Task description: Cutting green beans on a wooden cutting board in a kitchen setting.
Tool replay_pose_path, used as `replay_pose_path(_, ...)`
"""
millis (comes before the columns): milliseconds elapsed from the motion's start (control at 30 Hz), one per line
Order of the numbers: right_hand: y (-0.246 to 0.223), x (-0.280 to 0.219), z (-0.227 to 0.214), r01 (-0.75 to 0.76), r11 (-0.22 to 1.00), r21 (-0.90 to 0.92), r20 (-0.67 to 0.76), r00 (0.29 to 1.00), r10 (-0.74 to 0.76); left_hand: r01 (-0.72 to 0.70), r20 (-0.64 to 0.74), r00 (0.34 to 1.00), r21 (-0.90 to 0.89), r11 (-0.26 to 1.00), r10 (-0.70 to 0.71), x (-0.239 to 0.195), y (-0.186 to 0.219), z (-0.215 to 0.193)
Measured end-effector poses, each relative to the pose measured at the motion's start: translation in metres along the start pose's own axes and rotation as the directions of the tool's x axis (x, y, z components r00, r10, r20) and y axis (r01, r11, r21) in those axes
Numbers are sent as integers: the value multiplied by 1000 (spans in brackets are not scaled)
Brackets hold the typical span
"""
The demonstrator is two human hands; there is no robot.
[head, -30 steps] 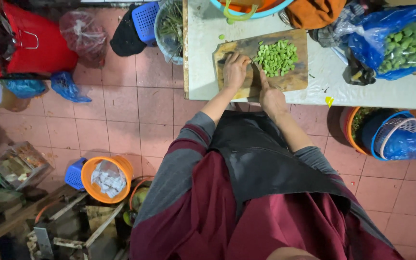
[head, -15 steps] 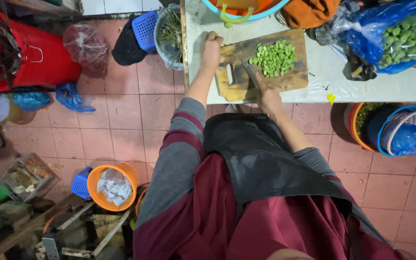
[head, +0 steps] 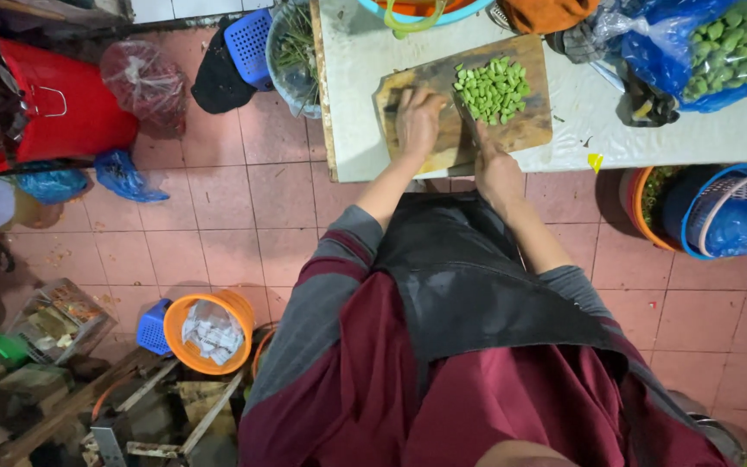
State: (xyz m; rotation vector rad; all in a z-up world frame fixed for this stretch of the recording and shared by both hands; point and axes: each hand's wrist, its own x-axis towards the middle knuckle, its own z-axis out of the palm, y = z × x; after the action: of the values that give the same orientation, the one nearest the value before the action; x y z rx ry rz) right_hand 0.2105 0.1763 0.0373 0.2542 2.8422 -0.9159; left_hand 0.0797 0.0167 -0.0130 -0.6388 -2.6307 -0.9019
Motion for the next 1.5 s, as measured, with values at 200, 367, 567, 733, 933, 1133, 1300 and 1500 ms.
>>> replay_pose_path(200,-21,1,-11,84,989,-119,-17,996,-86,141,33,990,-47,989,-140,-7,-29,30)
replay_pose_path(367,-6,10,6,116,983,-141,1,993,-117,168,27,986,-79,983,-167,2,-18,11)
replay_pose_path(567,22,11,23,236,966,102,-132,966,-222,154,-1,988,-59,986,-155,-5,-50,46)
replay_pose_path(733,-8,5,4,12,988,152,23,1000,-16,410,-12,907,-199,890,-421,49,-62,10)
replay_pose_path(933,-16,30,24,21,995,99,79,996,-29,304,-94,948,-25,952,-305,80,-104,50)
replay_pose_path(1133,1,12,5,118,988,96,-91,990,-110,218,-49,974,-59,974,-221,68,-78,7)
replay_pose_path(1300,7,1,5,209,966,150,-207,962,-176,666,583,652,-133,734,-485,46,-11,-39)
replay_pose_path(1500,6,-10,4,102,995,-12,-84,991,-103,249,206,953,-114,962,-222,-8,-5,-2)
